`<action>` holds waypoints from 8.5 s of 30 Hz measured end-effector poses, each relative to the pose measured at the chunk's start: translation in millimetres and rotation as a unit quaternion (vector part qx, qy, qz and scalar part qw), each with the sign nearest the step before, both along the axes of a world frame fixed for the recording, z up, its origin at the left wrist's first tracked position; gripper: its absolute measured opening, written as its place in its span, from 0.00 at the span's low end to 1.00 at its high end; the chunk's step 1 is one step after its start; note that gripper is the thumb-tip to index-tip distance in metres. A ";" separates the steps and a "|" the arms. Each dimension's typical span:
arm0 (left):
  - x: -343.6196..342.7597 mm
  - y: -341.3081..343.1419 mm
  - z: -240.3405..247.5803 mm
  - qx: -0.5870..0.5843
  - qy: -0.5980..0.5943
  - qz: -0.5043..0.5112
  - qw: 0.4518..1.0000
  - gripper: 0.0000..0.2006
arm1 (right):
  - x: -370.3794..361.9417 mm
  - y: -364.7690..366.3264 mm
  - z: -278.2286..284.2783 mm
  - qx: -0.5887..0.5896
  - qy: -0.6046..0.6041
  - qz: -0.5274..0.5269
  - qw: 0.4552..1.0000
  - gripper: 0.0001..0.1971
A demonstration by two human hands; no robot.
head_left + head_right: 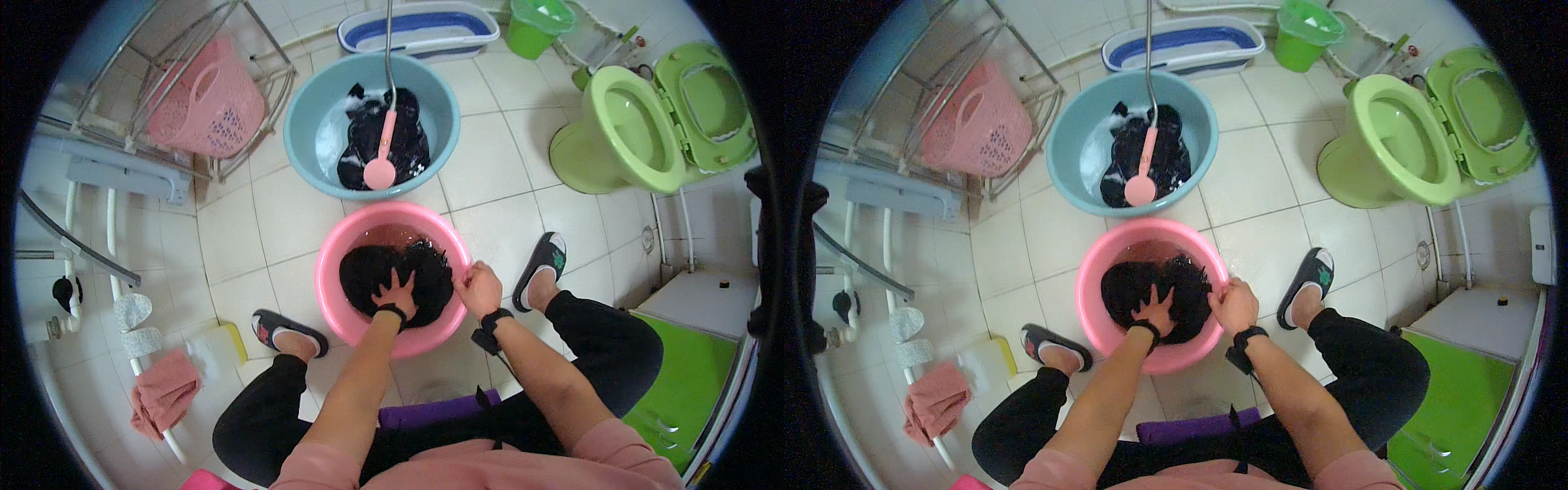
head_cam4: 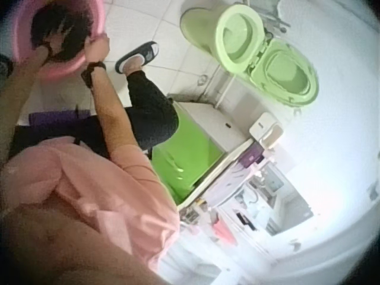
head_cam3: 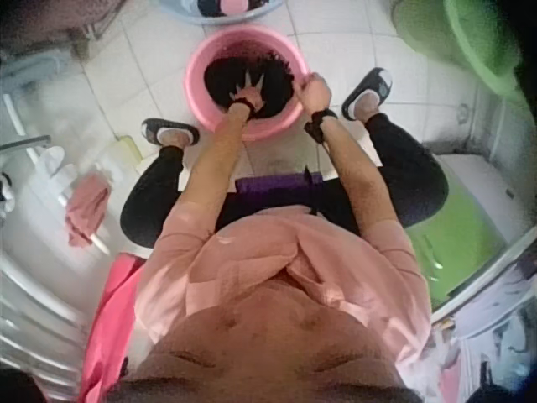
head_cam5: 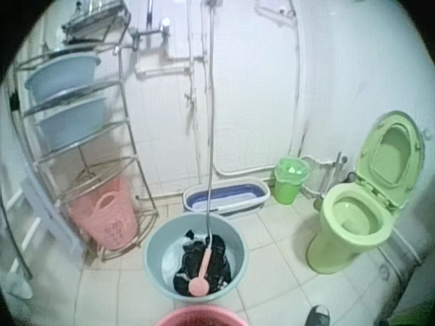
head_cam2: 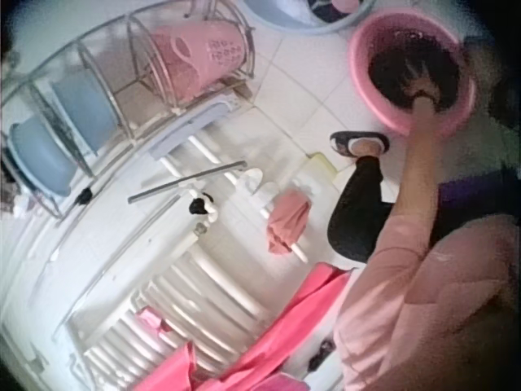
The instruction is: The person hand washes a black garment in a pink basin, repeatedly scrubbing and wringing it. They then transfer the garment to a blue basin and rinse it under running water from a handheld shower head.
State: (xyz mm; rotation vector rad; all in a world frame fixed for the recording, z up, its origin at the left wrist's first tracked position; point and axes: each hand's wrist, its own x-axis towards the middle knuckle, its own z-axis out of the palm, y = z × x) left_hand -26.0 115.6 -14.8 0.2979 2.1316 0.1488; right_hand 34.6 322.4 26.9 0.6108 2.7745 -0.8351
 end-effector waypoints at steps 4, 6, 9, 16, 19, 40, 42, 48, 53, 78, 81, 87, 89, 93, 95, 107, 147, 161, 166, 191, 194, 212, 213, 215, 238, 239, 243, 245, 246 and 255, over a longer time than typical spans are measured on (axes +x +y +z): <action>11.4 -44.9 3.4 0.039 0.065 0.005 0.997 0.44 | 18.5 8.3 -18.6 -0.008 0.068 -0.058 0.996 0.21; 22.9 -80.1 4.6 0.115 0.143 0.049 0.982 0.39 | 23.9 8.3 -28.0 -0.003 0.033 -0.090 0.995 0.24; 34.7 -118.8 13.6 0.145 0.250 0.055 0.956 0.38 | 28.1 8.6 -38.7 -0.078 -0.096 -0.071 0.990 0.25; 90.2 -133.6 -2.1 0.084 0.411 0.299 0.857 0.41 | 37.9 11.8 -58.6 -0.101 -0.007 -0.040 0.994 0.18; 110.9 -129.0 -30.7 0.064 0.328 0.503 0.797 0.37 | 37.2 -3.5 -69.9 -0.083 -0.060 -0.020 0.995 0.16; 147.0 -49.7 -79.2 0.464 -0.156 0.851 0.189 0.16 | -210.9 20.7 -17.1 -0.620 0.048 -0.260 0.738 0.28; 146.9 -67.1 -77.3 0.424 -0.138 0.865 0.229 0.14 | -219.5 18.3 -19.3 -0.655 0.030 -0.227 0.720 0.18; 132.4 -142.3 -49.7 0.456 -0.017 0.837 0.301 0.16 | -232.1 7.6 -41.5 -0.641 0.059 -0.288 0.709 0.15; 91.7 -234.9 -31.4 0.423 -0.120 0.819 0.369 0.14 | -229.1 13.3 -67.5 -0.480 0.131 -0.325 0.804 0.24; -130.6 -295.3 -56.0 0.361 -0.056 0.738 0.567 0.07 | 66.9 86.4 -27.6 -0.191 0.032 -0.241 0.951 0.50; -149.2 -276.4 -52.0 0.429 -0.083 0.712 0.549 0.04 | 41.0 60.9 29.8 0.190 0.068 -0.087 0.975 0.52; -191.4 -258.7 -58.6 0.439 -0.094 0.690 0.567 0.02 | -108.3 5.8 3.5 -0.203 -0.019 -0.067 0.977 0.30; -207.0 -259.2 -62.7 0.437 -0.111 0.671 0.588 0.03 | -119.0 -1.0 -17.0 -0.094 -0.059 -0.089 0.990 0.23; -235.1 -254.1 -68.0 0.428 -0.116 0.657 0.610 0.06 | -122.2 1.3 -43.0 -0.029 -0.087 -0.062 0.994 0.18; -255.1 -246.7 -67.8 0.420 -0.100 0.657 0.619 0.07 | -122.1 0.9 -46.8 -0.013 -0.067 -0.063 0.996 0.17; -343.9 -142.2 -67.1 0.439 -0.124 0.560 0.691 0.14 | -144.0 51.5 86.4 -0.331 0.025 -0.085 0.940 0.11; -233.5 -75.5 29.2 0.401 -0.006 0.152 0.903 0.16 | -491.4 -14.4 -38.5 0.326 -0.042 0.389 0.860 0.18; -238.9 -71.5 25.6 0.378 -0.017 0.180 0.908 0.16 | -485.5 22.2 -40.1 0.146 -0.025 0.316 0.937 0.33; -236.6 -70.6 16.7 0.398 -0.020 0.218 0.891 0.16 | -482.1 37.0 -33.8 0.141 -0.047 0.336 0.930 0.30; -63.8 -68.7 -37.0 0.249 0.037 0.447 0.858 0.26 | -56.2 126.7 220.1 -0.337 0.095 -0.057 0.935 0.36; -31.2 -78.7 -26.9 0.350 -0.016 0.529 0.773 0.19 | -5.7 131.0 226.6 -0.335 0.123 -0.147 0.923 0.34; 14.0 -210.3 21.9 0.137 0.116 0.460 0.870 0.25 | -45.0 23.5 19.5 -0.090 -0.061 0.164 0.980 0.28; 12.1 -208.5 38.5 0.137 0.160 0.437 0.875 0.27 | -55.0 11.8 10.0 -0.083 -0.074 0.164 0.980 0.28; 1.1 -200.4 93.5 0.123 0.122 0.437 0.883 0.33 | -75.7 -7.6 -9.4 -0.073 -0.103 0.214 0.969 0.31; -59.7 -184.9 361.8 0.631 0.208 0.528 0.529 0.25 | -94.8 -62.2 -3.6 -0.275 -0.162 0.160 0.934 0.20; -57.5 -182.7 363.5 0.635 0.212 0.526 0.524 0.25 | -98.6 -49.8 19.5 -0.244 -0.127 0.172 0.946 0.20; -53.2 -176.3 372.9 0.643 0.223 0.519 0.517 0.25 | -101.5 -38.3 87.1 -0.026 0.054 0.198 0.978 0.24; -51.7 -174.0 376.0 0.647 0.228 0.516 0.514 0.25 | -93.3 -48.6 98.3 -0.024 0.070 0.160 0.984 0.26; -50.8 -172.9 377.2 0.646 0.225 0.518 0.513 0.25 | -88.5 -54.9 98.2 -0.025 0.091 0.146 0.985 0.26; -53.1 -163.1 376.0 0.614 0.215 0.538 0.536 0.25 | -40.6 -141.2 -24.2 -0.081 0.004 0.075 0.994 0.32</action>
